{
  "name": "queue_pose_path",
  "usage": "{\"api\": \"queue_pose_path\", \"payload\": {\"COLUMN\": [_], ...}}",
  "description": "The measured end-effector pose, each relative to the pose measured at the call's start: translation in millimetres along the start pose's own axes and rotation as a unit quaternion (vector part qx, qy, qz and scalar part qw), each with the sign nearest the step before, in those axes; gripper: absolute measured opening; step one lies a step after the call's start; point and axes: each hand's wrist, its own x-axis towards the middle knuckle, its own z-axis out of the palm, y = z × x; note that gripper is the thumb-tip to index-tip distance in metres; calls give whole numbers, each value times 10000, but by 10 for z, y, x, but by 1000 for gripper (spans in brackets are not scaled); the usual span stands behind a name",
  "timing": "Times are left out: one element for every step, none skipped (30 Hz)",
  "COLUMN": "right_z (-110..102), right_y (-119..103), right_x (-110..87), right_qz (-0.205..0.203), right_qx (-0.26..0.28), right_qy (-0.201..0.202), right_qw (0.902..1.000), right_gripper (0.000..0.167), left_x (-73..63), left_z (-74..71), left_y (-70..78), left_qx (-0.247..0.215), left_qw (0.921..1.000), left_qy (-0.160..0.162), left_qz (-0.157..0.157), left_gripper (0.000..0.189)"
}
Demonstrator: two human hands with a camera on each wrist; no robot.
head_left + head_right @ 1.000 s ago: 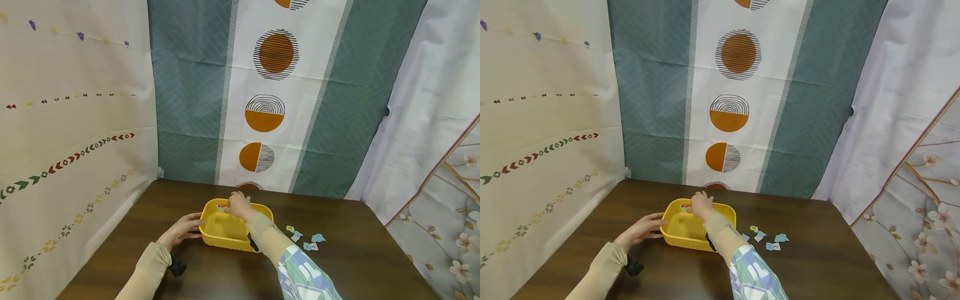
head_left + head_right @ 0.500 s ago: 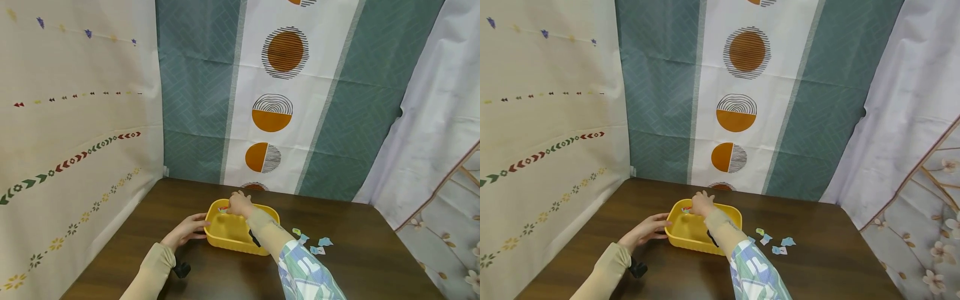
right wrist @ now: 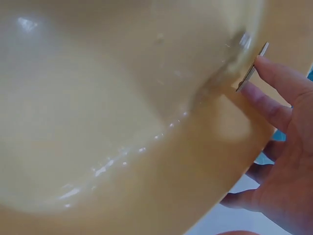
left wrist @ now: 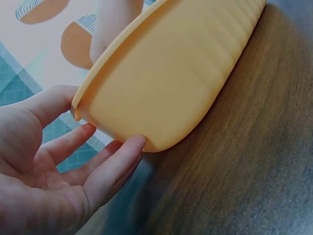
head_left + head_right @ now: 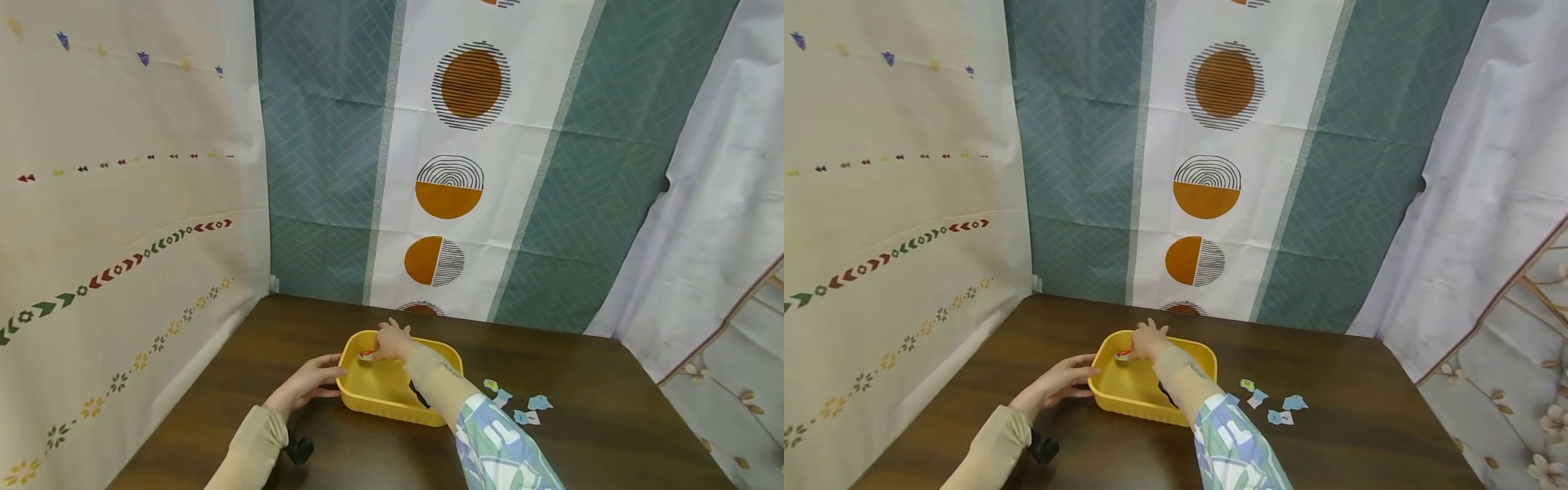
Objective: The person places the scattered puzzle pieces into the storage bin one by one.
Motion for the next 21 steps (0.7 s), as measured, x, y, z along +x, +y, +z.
{"api": "queue_pose_path", "payload": {"right_z": [16,30,43,55,68,80,94,104,116,127,141,156,170,183,196,206,211,214,214,210,206], "right_y": [3,7,11,16,20,25,29,32,35,36,38,41,44,47,52,55,58,60,63,66,70], "right_x": [3,3,3,4,3,1,1,-1,1,3,7,11,17,21,31,36,40,45,51,56,65], "right_qz": [-25,-55,-78,-86,-81,-80,-65,-63,-50,-44,-42,-50,-51,-53,-47,-45,-35,-29,-28,-33,-39], "right_qx": [2,37,31,35,38,20,3,-13,-72,-109,-145,-187,-207,-242,-286,-298,-312,-329,-321,-332,-326], "right_qy": [12,16,23,28,27,41,64,88,100,122,138,176,202,223,227,262,278,293,296,293,286], "right_qw": [10000,10000,10000,10000,10000,10000,10000,9999,9999,9999,9998,9997,9996,9994,9993,9992,9991,9990,9990,9990,9990], "right_gripper": [13,13,12,12,11,11,11,11,12,13,13,14,14,15,16,17,18,19,20,22,23], "left_x": [-2,-3,-5,-6,-7,-6,-4,-3,-4,-2,-3,-3,-2,-1,0,3,5,9,13,18,24], "left_z": [1,1,1,3,4,4,5,4,5,4,3,3,4,4,5,6,7,8,6,5,3], "left_y": [0,0,2,4,4,2,-1,-4,-6,-11,-13,-16,-17,-16,-15,-14,-10,-7,-5,-1,2], "left_qx": [-7,-15,-15,-10,-3,5,10,16,21,25,27,32,33,32,24,20,17,18,20,18,17], "left_qw": [10000,10000,10000,10000,10000,10000,10000,10000,10000,10000,10000,10000,10000,10000,10000,9999,9999,9999,9999,9999,9999], "left_qy": [-15,-26,-35,-42,-46,-52,-51,-50,-47,-40,-31,-27,-18,-9,0,9,13,16,21,30,37], "left_qz": [2,5,3,-2,-11,-23,-34,-42,-52,-61,-72,-79,-81,-85,-92,-100,-106,-109,-115,-124,-127], "left_gripper": [64,64,64,64,64,63,63,63,63,63,63,64,64,64,64,65,65,65,64,64,63]}}
